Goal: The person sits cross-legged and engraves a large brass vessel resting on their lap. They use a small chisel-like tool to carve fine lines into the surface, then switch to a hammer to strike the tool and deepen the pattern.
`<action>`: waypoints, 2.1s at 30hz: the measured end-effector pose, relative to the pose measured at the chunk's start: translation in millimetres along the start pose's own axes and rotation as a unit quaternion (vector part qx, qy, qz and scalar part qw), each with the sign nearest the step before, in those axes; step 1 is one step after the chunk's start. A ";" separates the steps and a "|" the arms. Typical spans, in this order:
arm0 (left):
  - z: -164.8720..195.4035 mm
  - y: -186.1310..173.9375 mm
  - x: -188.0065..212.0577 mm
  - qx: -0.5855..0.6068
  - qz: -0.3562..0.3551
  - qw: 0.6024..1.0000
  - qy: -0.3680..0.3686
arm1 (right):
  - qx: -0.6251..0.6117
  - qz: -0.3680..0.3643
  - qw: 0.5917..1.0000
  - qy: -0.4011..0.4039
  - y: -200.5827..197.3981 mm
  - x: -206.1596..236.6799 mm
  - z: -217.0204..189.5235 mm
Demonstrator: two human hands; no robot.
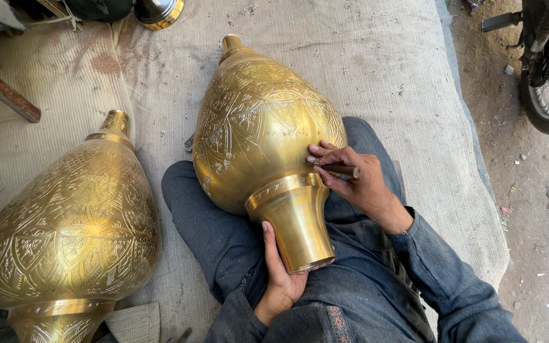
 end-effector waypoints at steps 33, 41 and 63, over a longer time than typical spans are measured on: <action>-47.3 -12.6 -21.1 0.117 -0.092 0.979 -0.139 | -0.295 0.031 0.915 0.272 42.4 55.6 -39.6; -48.9 -13.1 -25.3 0.116 -0.110 0.980 -0.117 | -0.132 0.191 0.945 0.230 30.1 -14.0 -24.4; -46.6 -10.1 -25.3 0.087 -0.079 0.988 -0.101 | 0.050 0.161 0.972 0.165 38.5 -34.0 -35.4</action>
Point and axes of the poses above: each hand's wrist, its own x-axis away from the middle knuckle, its own y-axis out of the palm, z = x × y, the point moved 7 cm from there along -x, towards the middle knuckle, and after that the axes turned 11 degrees about z, right-handed, at the moved point
